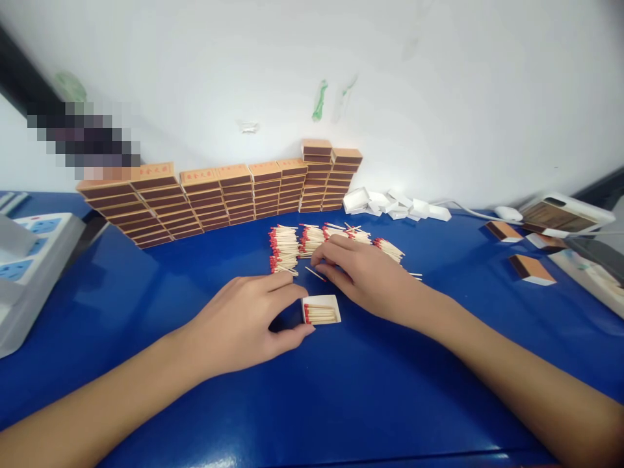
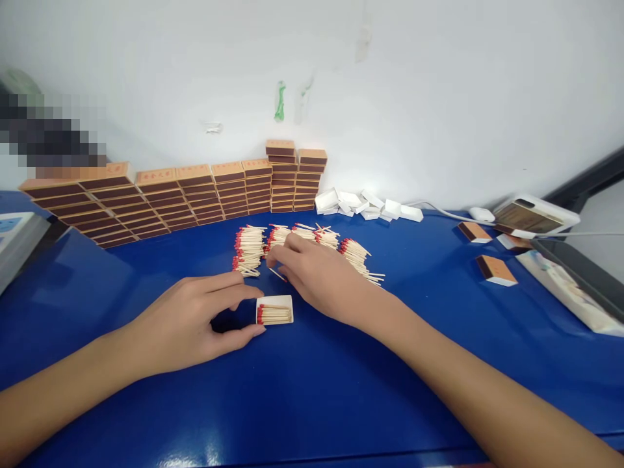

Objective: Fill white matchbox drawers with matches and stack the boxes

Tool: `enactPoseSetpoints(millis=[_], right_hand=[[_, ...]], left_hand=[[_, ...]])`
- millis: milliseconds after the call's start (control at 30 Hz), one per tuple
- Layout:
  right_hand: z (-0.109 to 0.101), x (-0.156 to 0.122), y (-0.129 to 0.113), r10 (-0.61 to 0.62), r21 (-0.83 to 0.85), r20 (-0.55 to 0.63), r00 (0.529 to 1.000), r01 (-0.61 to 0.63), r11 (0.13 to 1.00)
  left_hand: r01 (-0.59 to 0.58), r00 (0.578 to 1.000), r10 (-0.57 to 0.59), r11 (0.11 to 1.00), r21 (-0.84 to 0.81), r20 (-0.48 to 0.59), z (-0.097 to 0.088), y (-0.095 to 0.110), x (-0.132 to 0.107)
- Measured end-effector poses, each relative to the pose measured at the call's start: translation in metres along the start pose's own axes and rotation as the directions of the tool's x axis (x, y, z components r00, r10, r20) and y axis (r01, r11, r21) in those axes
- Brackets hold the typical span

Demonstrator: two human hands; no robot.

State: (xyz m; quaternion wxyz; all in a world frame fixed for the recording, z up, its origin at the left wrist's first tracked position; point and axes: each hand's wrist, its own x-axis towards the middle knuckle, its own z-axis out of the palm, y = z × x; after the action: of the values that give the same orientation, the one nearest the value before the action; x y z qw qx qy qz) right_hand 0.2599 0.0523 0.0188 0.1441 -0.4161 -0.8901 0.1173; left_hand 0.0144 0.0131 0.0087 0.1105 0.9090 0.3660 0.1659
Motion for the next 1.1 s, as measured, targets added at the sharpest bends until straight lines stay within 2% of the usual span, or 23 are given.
enactPoseSetpoints(millis=[100, 267, 433, 567, 733, 1100], right_hand=[[-0.002, 0.000, 0.005, -0.108, 0.046, 0.059, 0.992, 0.105, 0.993], [0.002, 0.003, 0.011, -0.069, 0.011, 0.039, 0.997, 0.069, 0.998], [0.012, 0.009, 0.016, -0.072, -0.053, -0.071, 0.995, 0.068, 0.996], [0.019, 0.012, 0.017, -0.120, -0.125, -0.181, 0.976, 0.098, 0.987], [0.020, 0.012, 0.017, -0.162, -0.138, -0.260, 0.952, 0.130, 0.982], [0.019, 0.013, 0.018, -0.142, -0.128, -0.220, 0.965, 0.116, 0.985]], left_hand=[[-0.004, 1.000, 0.004, 1.000, 0.000, 0.004, 0.000, 0.000, 0.000], [-0.005, 1.000, 0.005, 1.000, 0.013, 0.008, 0.000, 0.001, 0.000], [0.002, 1.000, -0.002, 1.000, 0.008, 0.010, 0.000, 0.000, 0.000], [0.005, 1.000, -0.005, 1.000, 0.007, 0.001, -0.001, 0.001, 0.001], [0.001, 1.000, -0.001, 1.000, 0.010, -0.021, 0.000, 0.001, 0.001], [0.040, 0.997, -0.038, 0.999, 0.027, -0.074, 0.000, -0.002, 0.002]])
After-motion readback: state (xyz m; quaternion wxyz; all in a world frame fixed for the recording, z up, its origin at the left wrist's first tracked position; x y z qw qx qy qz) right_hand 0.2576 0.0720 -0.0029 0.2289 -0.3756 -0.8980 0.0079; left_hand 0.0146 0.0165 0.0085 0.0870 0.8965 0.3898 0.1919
